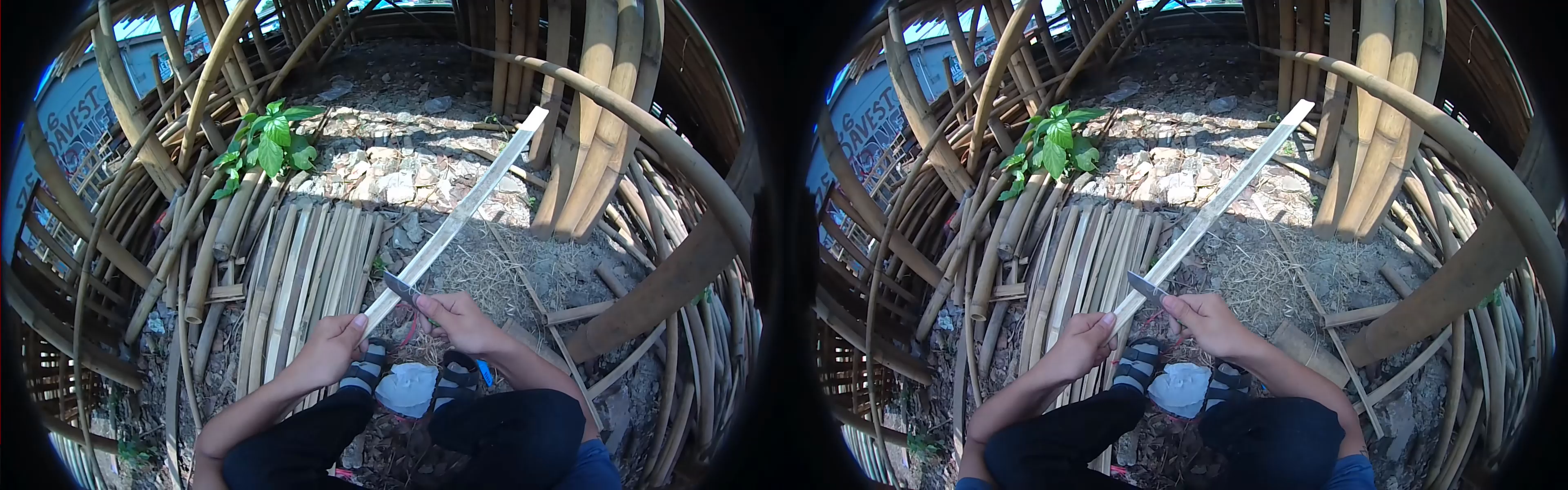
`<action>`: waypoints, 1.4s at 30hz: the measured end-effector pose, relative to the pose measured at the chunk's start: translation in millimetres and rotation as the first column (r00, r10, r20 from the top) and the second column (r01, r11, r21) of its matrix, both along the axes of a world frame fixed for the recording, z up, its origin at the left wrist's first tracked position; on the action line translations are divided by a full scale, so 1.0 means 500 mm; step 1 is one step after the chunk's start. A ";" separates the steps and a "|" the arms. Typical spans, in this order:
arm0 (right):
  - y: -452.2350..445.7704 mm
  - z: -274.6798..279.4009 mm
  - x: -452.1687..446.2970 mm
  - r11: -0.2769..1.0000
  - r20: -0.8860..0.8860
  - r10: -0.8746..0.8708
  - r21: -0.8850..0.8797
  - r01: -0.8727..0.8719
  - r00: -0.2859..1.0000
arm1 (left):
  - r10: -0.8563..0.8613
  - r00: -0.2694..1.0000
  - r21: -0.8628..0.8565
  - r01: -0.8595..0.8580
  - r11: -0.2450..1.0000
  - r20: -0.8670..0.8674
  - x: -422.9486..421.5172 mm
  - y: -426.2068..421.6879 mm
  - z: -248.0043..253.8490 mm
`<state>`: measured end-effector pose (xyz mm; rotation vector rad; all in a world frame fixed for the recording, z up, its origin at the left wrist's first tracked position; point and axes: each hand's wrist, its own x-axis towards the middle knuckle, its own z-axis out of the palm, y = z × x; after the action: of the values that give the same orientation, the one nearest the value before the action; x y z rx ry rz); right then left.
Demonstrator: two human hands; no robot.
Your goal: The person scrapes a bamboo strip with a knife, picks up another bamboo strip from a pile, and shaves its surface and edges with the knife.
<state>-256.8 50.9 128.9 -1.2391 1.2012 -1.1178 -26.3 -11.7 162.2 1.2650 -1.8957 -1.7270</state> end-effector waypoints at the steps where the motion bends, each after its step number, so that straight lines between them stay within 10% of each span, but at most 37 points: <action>1: 0.002 0.003 0.000 1.000 -0.001 0.000 -0.001 0.000 1.000 | 0.000 1.000 -0.001 0.000 1.000 -0.001 0.002 0.000 -0.002; 10: 0.001 -0.028 0.033 0.939 -0.086 0.335 0.112 -0.325 0.938 | -0.011 0.998 0.329 0.033 0.944 -0.068 -0.008 -0.013 -0.019; 16: 0.006 -0.003 0.009 0.997 -0.035 0.075 0.004 -0.075 0.997 | 0.027 0.997 0.318 -0.003 0.948 -0.072 -0.009 -0.006 0.000; 22: 0.016 -0.023 0.018 0.909 0.150 0.341 0.199 -0.366 0.928 | -0.017 0.991 0.426 0.074 0.902 -0.136 -0.012 -0.015 -0.020; 42: 0.011 -0.018 0.014 0.981 -0.047 0.176 0.091 -0.171 0.983 | -0.020 0.980 0.453 0.110 0.884 -0.200 -0.012 -0.015 -0.010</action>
<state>-249.8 56.6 119.8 -1.2884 1.1461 -0.9002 -32.5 -19.2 157.2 1.1337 -1.4803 -2.3421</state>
